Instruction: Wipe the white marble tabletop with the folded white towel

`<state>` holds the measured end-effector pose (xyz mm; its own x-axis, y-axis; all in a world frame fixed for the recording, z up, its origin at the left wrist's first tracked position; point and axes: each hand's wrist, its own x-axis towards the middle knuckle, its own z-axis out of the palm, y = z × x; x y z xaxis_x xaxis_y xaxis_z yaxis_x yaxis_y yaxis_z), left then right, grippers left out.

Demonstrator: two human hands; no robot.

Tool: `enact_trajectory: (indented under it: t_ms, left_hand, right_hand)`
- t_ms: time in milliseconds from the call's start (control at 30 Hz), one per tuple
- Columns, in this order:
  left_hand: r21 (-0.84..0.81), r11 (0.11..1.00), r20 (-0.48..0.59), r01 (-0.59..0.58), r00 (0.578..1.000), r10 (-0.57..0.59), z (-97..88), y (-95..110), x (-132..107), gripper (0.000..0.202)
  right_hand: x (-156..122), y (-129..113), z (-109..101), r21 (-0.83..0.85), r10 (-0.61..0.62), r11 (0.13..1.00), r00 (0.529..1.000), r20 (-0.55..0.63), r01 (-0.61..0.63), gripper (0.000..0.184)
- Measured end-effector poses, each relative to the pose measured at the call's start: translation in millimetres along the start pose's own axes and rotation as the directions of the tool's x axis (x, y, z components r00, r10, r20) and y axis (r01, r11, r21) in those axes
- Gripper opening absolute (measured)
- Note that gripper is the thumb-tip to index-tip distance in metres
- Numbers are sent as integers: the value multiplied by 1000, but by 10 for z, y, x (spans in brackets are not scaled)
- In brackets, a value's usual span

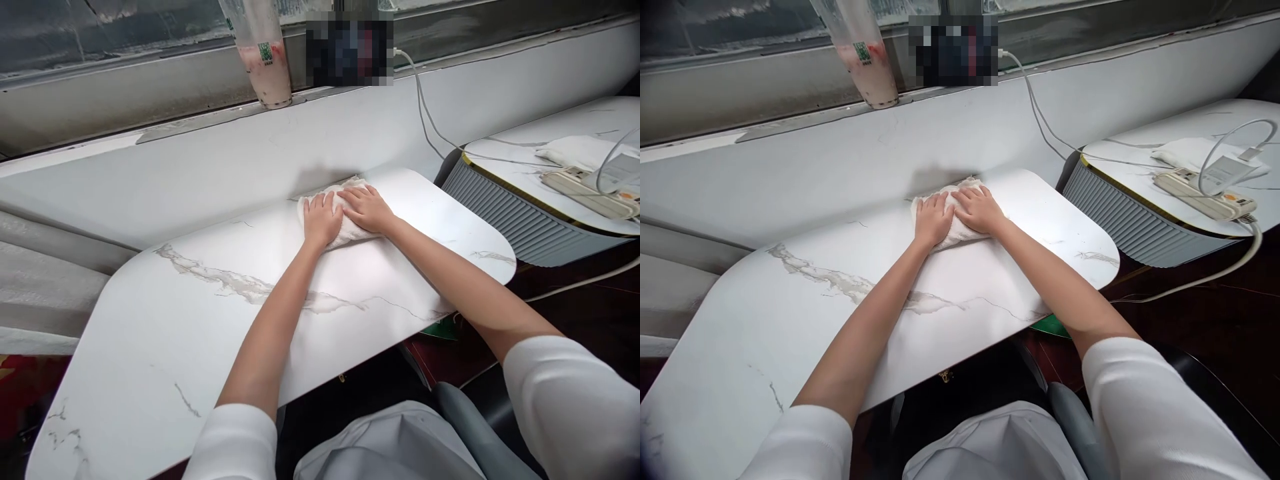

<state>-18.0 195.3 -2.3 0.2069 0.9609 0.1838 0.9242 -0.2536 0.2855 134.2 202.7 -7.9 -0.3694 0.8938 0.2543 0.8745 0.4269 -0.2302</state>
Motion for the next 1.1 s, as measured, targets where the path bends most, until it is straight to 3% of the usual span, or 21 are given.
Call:
enact_trajectory:
  t_ms: [433,633,767,900,1100]
  left_hand:
    - [22,992,41,-125,991,124,-10,644,-1111,54]
    - [-18,978,83,-207,975,207,-13,892,-1441,56]
    - [-32,975,104,-218,970,220,-13,939,-1484,57]
    - [-48,973,117,-226,966,230,-12,927,-1405,57]
    - [-42,982,117,-182,976,186,64,919,-894,56]
  right_hand:
    - [-1393,-150,-294,-106,-27,994,999,-38,23,54]
    - [-1907,-239,-451,-102,14,995,998,-62,-20,55]
    - [-1988,-263,-498,-95,33,995,997,-69,-39,54]
    - [-1880,-207,-507,-73,34,997,998,-49,-38,52]
    - [-1410,127,-461,-29,42,999,998,-48,-44,52]
